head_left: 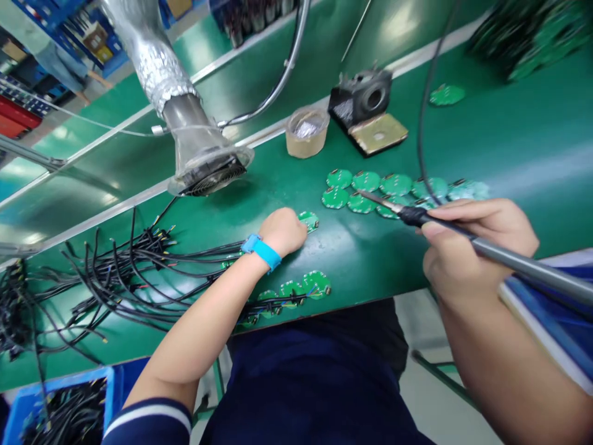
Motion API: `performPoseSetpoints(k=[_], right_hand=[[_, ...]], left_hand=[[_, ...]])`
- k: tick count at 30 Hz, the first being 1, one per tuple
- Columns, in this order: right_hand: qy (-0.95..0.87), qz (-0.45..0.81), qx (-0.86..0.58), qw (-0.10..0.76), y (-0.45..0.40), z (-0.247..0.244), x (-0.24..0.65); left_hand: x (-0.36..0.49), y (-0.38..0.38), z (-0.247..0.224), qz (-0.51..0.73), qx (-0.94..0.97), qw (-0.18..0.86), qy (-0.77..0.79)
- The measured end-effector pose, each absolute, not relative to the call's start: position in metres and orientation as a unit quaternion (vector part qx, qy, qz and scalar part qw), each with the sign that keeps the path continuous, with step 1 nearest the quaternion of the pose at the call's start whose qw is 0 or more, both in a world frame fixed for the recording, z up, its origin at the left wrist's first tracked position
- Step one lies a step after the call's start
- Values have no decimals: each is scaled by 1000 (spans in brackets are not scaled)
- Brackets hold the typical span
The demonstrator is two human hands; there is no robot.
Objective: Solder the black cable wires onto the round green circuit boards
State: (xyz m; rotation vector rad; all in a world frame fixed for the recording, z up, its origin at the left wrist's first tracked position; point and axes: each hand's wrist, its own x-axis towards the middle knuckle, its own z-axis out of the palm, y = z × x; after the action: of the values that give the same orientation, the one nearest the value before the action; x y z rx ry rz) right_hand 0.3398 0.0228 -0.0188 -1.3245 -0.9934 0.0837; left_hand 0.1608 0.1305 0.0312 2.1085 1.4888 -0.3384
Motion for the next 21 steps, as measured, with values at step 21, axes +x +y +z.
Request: performPoseSetpoints(k=[21], right_hand=[[-589,161,-675,415,53,92,354]], left_hand=[[150,140,26,-68,841,207,496]])
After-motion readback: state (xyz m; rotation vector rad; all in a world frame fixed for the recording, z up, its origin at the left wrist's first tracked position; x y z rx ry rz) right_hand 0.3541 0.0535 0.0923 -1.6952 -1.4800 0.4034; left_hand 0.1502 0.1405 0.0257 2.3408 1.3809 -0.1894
